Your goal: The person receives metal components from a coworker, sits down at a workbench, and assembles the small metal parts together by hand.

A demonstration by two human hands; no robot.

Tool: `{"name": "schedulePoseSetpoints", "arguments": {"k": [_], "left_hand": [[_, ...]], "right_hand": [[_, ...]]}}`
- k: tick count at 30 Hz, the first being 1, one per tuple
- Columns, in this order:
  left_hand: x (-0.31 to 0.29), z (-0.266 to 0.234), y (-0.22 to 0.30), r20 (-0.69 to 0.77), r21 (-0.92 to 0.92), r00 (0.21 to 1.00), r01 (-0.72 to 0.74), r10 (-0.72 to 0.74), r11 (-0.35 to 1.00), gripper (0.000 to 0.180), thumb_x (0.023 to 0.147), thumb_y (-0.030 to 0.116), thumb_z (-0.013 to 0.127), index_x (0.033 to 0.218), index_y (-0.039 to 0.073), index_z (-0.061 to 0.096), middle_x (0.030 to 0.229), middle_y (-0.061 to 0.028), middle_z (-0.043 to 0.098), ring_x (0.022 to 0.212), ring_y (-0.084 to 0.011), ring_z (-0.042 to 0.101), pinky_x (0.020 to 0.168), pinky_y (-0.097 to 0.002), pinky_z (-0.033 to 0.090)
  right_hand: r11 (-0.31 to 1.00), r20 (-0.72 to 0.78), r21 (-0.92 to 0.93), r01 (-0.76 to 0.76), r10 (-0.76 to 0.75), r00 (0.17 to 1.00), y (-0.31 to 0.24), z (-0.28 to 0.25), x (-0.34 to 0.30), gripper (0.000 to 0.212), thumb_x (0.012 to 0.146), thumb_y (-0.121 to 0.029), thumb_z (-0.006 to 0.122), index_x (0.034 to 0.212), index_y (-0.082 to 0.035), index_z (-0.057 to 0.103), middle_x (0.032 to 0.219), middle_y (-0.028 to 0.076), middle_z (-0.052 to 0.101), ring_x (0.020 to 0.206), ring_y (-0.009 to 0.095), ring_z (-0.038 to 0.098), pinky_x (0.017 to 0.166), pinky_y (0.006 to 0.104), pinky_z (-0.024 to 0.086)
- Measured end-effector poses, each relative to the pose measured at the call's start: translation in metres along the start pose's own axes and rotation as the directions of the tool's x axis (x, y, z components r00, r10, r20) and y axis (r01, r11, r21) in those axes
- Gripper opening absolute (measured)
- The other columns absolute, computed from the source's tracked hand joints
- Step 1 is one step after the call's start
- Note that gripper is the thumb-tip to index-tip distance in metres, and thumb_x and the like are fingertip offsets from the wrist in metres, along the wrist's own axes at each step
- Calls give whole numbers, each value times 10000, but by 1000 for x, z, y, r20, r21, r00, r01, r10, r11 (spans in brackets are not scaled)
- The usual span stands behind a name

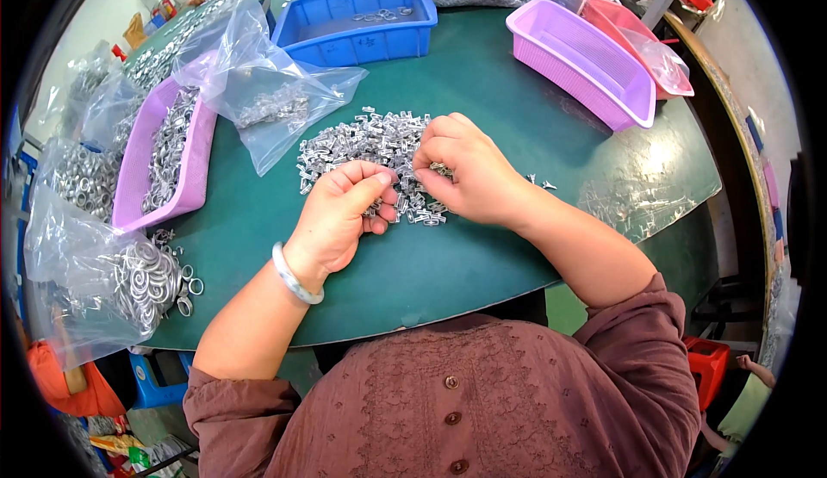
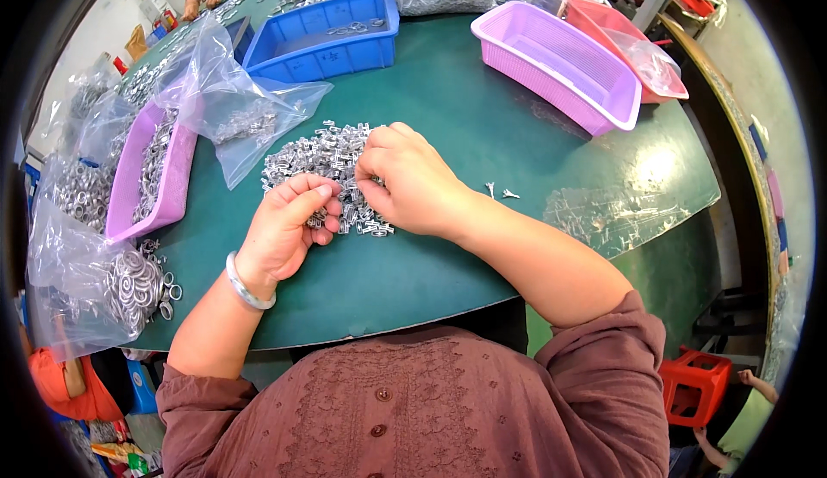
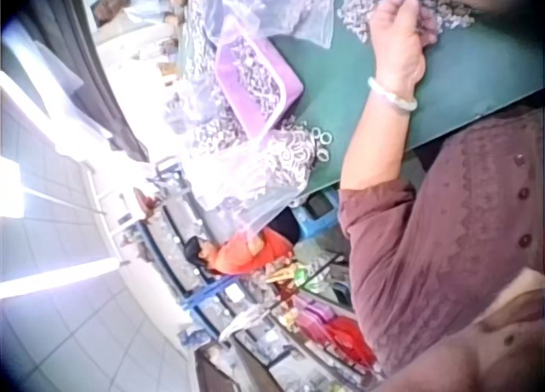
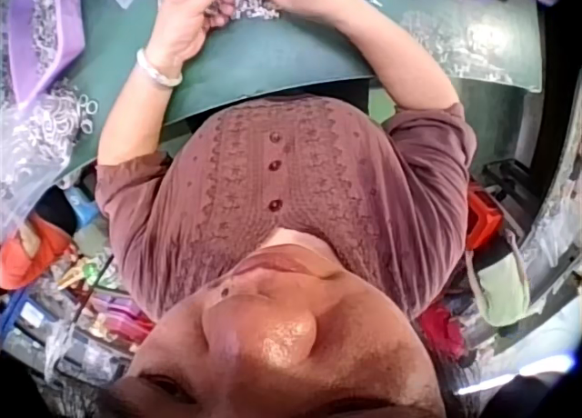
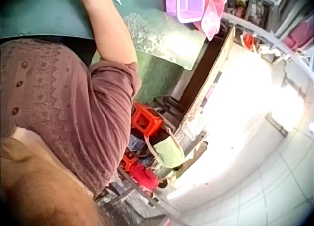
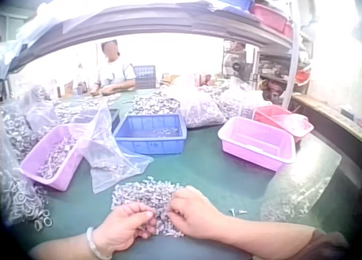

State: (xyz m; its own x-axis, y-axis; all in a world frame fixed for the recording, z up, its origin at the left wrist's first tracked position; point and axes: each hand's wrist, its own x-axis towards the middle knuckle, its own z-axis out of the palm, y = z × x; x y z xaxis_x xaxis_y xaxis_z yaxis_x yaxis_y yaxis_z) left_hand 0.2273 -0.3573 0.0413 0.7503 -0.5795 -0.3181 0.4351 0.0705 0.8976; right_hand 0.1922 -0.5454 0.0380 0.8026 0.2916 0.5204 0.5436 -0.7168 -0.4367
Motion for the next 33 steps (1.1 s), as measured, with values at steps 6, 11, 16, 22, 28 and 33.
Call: {"name": "schedulePoseSetpoints", "arguments": {"k": [6, 11, 16, 22, 28, 33], "left_hand": [[-6, 1, -1, 70, 26, 996, 55, -57, 998, 127, 865, 174, 539, 836, 57, 581, 690, -16, 564, 559, -96, 525, 468, -196, 404], [-2, -1, -2, 83, 23, 997, 10, -12, 1000, 121, 854, 172, 563, 851, 52, 577, 697, -15, 566, 574, -95, 526, 479, -192, 406], [-3, 1, -2, 99, 21, 994, -45, 43, 999, 104, 834, 132, 592, 884, 43, 575, 719, -14, 571, 604, -90, 532, 498, -191, 410], [-2, -1, -3, 113, 34, 990, -86, 82, 996, 110, 829, 110, 596, 912, 41, 575, 741, -17, 575, 619, -89, 540, 503, -189, 409], [-2, -2, -2, 97, -14, 990, -101, 102, 995, 53, 832, 91, 552, 865, 50, 552, 768, -33, 571, 650, -107, 541, 527, -211, 426], [1, -11, 2, 181, -292, 976, -64, 121, 954, 55, 818, 94, 487, 852, 55, 507, 842, -89, 565, 735, -168, 560, 584, -257, 460]], "right_hand": [[991, -69, 87, 101, -95, 993, -16, -6, 0, 111, 666, -15, 627, 726, -57, 544, 779, 46, 501, 745, 236, 463, 654, 329, 388], [986, -89, 139, 96, -84, 992, -11, -8, 1, 119, 668, -30, 641, 748, -58, 557, 800, 51, 521, 764, 235, 484, 667, 325, 400], [977, 14, 213, -1, -2, 1000, -6, -14, -1, 126, 675, -33, 646, 783, -45, 582, 814, 56, 547, 795, 222, 513, 687, 315, 423], [976, 28, 217, 0, -7, 1000, -4, -14, -1, 103, 682, -27, 641, 771, -40, 589, 807, 58, 557, 797, 217, 524, 685, 319, 431], [989, 51, 146, 22, -30, 998, -2, -15, -2, 99, 684, -29, 633, 776, -50, 602, 787, 59, 534, 784, 236, 509, 696, 331, 422], [997, 152, 29, 75, -78, 985, 2, -5, -7, 72, 667, -77, 643, 733, -68, 615, 753, 58, 513, 773, 253, 498, 702, 350, 411]]}}
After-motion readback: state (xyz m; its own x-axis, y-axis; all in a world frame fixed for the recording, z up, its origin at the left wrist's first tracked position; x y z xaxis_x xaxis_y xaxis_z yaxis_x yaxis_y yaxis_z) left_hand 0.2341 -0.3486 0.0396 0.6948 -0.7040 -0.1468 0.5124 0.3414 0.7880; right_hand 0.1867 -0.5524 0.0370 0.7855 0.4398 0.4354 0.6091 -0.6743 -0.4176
